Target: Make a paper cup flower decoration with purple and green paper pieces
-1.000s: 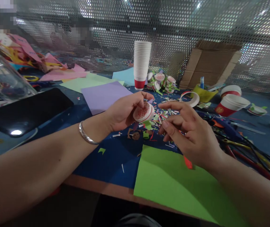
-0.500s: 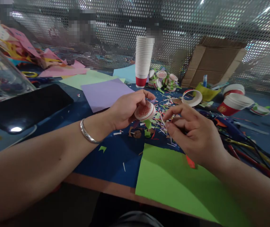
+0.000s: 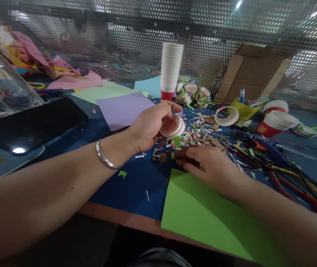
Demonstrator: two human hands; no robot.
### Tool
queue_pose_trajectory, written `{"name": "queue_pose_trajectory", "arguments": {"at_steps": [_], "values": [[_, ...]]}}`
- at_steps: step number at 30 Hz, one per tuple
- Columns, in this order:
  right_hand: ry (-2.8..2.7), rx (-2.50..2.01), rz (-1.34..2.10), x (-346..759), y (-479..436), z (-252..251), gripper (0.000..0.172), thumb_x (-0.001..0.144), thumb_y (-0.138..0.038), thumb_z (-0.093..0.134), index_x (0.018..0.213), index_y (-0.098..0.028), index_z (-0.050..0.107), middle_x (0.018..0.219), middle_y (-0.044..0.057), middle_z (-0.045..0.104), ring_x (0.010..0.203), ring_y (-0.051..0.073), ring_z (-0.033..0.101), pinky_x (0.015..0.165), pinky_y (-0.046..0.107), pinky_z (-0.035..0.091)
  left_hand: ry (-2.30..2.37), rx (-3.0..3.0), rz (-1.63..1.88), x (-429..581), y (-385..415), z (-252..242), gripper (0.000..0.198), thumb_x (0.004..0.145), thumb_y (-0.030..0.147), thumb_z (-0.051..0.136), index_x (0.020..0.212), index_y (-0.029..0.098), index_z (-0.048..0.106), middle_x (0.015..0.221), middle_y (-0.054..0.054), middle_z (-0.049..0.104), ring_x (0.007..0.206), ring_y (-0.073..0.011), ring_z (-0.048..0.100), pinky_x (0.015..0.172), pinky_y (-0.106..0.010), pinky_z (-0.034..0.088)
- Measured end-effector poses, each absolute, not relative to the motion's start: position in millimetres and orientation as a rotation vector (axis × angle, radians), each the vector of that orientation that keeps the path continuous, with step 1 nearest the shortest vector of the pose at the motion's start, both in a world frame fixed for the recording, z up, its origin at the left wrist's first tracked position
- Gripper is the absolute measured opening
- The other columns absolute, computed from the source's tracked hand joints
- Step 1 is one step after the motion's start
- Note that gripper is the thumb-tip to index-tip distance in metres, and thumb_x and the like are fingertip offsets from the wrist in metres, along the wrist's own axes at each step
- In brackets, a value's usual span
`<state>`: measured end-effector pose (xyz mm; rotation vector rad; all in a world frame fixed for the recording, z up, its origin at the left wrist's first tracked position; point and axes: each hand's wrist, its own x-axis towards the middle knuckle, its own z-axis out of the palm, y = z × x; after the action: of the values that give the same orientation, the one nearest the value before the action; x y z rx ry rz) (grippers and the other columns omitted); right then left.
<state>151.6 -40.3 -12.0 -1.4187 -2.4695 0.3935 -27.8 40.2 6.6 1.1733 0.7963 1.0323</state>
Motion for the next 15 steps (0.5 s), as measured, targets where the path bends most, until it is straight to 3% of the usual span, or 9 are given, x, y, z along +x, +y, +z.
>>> {"name": "queue_pose_trajectory", "arguments": {"at_steps": [10, 15], "values": [[-2.409, -1.282, 0.364, 151.2, -43.7, -11.4, 0.015, 0.09, -0.011, 0.061, 0.092, -0.017, 0.075, 0.086, 0.003, 0.077, 0.079, 0.018, 0.07, 0.069, 0.029, 0.048, 0.795, 1.175, 1.028, -27.7, 38.1, 7.9, 0.017, 0.075, 0.014, 0.054, 0.087, 0.019, 0.065, 0.067, 0.002, 0.053, 0.048, -0.0101, 0.054, 0.045, -0.02, 0.04], [-2.346, -1.15, 0.38, 154.8, -46.0, -10.5, 0.011, 0.092, -0.015, 0.065, 0.087, -0.019, 0.075, 0.086, 0.002, 0.079, 0.078, 0.017, 0.072, 0.07, 0.027, 0.05, 0.797, 1.167, 1.016, -27.7, 38.4, 8.2, 0.019, 0.071, 0.014, 0.053, 0.086, 0.019, 0.064, 0.065, 0.002, 0.051, 0.046, -0.0102, 0.051, 0.043, -0.021, 0.039]]}}
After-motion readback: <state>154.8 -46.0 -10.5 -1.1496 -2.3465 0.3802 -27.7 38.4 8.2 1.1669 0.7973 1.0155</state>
